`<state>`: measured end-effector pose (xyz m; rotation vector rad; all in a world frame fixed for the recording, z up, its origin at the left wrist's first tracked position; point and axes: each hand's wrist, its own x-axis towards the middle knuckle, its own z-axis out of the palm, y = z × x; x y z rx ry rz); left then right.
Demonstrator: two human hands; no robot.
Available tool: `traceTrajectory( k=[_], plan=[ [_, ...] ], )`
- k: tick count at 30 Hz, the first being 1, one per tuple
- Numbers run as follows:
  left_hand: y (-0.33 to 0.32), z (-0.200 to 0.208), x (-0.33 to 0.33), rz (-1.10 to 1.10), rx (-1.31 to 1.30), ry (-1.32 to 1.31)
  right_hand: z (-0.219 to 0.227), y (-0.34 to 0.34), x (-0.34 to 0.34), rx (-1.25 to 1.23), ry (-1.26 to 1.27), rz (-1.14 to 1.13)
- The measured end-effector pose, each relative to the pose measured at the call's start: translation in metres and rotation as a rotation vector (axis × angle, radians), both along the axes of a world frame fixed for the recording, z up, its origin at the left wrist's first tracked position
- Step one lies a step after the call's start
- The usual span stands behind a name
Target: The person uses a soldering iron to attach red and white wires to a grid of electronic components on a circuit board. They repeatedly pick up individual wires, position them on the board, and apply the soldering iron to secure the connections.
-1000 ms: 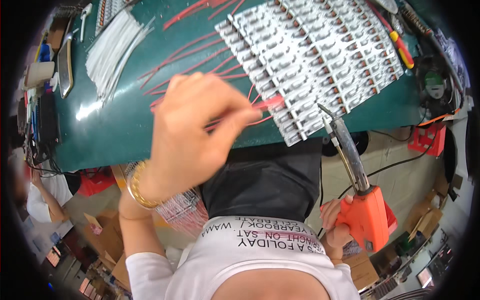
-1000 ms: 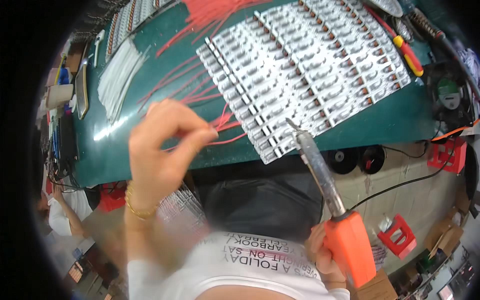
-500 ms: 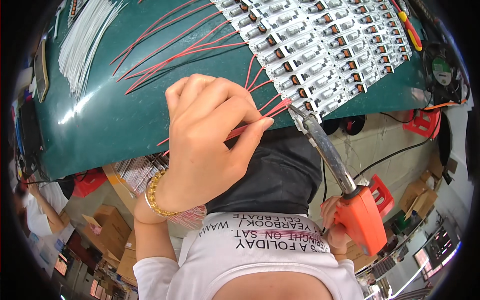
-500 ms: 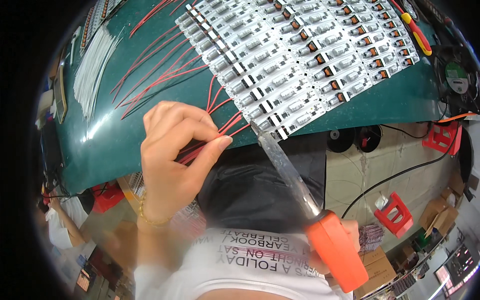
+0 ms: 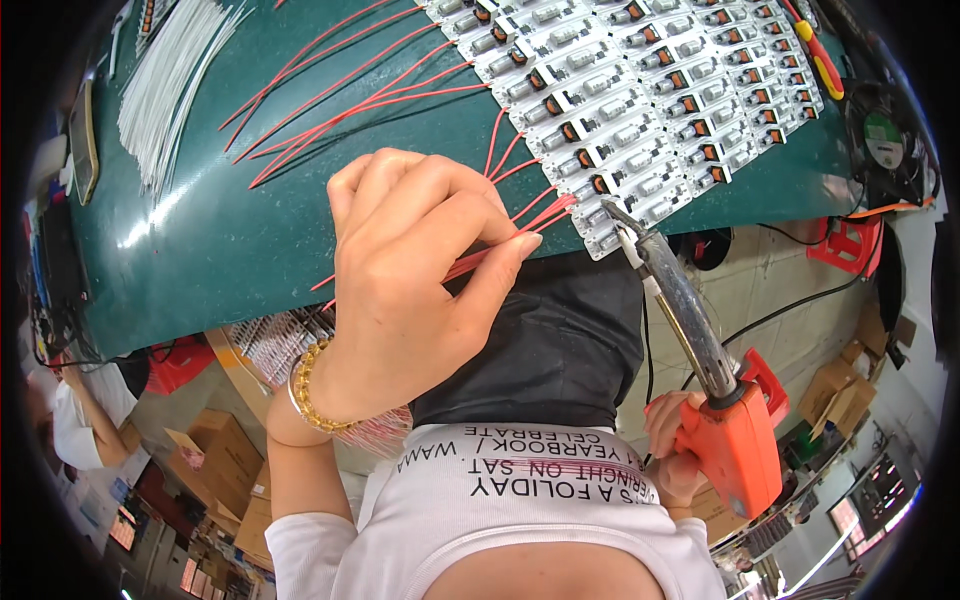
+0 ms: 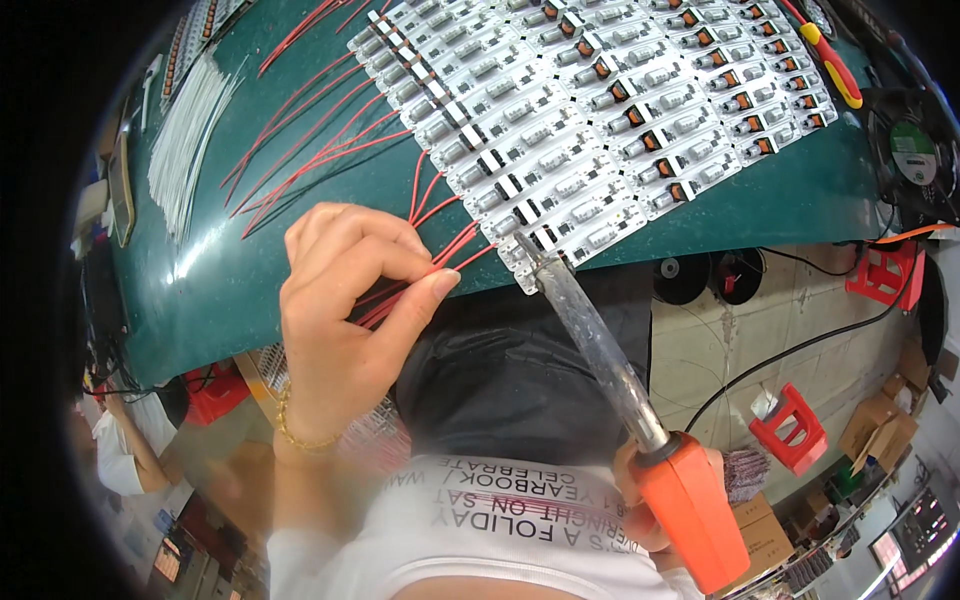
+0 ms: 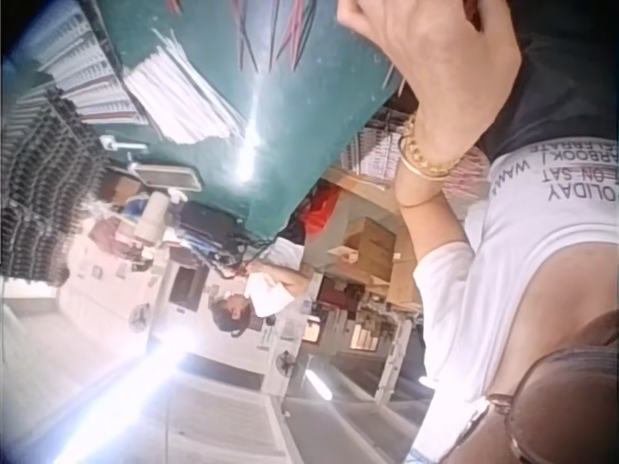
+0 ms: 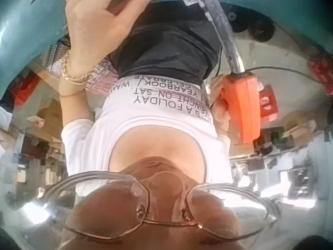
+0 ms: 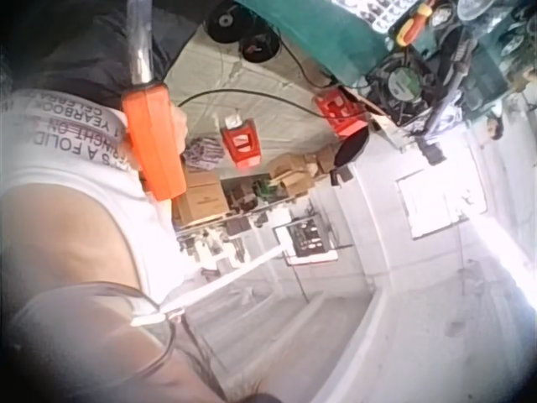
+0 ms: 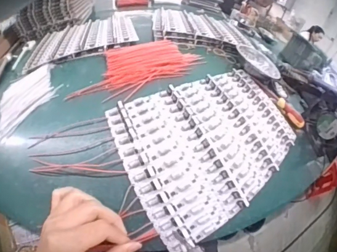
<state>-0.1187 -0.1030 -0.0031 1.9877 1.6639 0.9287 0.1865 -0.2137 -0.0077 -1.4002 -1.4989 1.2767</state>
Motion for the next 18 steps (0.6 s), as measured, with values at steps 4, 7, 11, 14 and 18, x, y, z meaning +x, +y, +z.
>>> traceTrajectory(
  k=[4,7,11,14,18],
  plan=[
    [-0.002,0.0,-0.001,0.057,0.129,0.038,-0.002,0.003,-0.01,0.0,0.068,-0.082],
    [-0.007,0.007,0.0,0.039,0.127,-0.024,-0.002,-0.002,-0.004,0.0,0.066,-0.081],
    [-0.017,-0.002,0.017,0.064,0.05,-0.046,-0.011,-0.01,0.016,-0.02,0.116,-0.02],
    [-0.017,-0.008,0.022,0.062,0.052,-0.074,0.0,-0.01,0.031,-0.187,0.165,0.084],
    [-0.019,-0.01,0.021,0.089,0.061,-0.072,0.004,-0.004,0.059,-0.657,0.216,0.205]
  ],
)
